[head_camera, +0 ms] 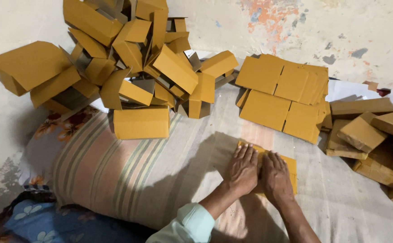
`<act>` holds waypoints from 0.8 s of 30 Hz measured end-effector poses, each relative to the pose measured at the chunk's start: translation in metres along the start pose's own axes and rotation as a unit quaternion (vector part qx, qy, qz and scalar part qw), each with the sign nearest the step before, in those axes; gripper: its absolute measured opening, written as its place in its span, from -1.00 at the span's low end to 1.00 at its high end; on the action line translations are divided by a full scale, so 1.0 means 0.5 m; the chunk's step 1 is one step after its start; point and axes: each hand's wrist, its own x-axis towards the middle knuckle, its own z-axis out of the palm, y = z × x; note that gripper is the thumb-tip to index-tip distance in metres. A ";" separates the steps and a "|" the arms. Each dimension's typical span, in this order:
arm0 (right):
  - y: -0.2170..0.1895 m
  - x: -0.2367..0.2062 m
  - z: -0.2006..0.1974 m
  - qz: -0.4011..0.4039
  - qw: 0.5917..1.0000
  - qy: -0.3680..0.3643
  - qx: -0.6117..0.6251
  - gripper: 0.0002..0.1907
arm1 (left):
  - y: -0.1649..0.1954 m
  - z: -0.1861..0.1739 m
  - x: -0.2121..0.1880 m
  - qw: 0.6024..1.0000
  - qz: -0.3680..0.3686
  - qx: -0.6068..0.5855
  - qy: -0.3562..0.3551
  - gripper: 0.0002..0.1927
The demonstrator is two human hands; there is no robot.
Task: The person assembles small cardboard boxes by folding the flaps and pressing the edges to form the box shape. They handle flat cardboard pieces, fold them into boxes, and place the finished boxes in a pile.
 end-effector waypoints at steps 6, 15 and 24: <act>-0.015 -0.004 0.008 0.019 0.996 0.010 -0.088 -0.45 | -0.001 -0.017 0.045 0.999 -0.038 -0.015 -0.017 -0.43; 0.009 0.058 0.025 0.062 0.998 -0.011 0.006 -0.64 | -0.002 -0.029 0.091 0.989 -0.113 -0.040 -0.083 -0.70; 0.065 0.154 0.075 0.072 0.987 -0.137 -0.050 -0.65 | -0.026 -0.023 0.117 0.985 -0.120 -0.013 -0.127 -0.73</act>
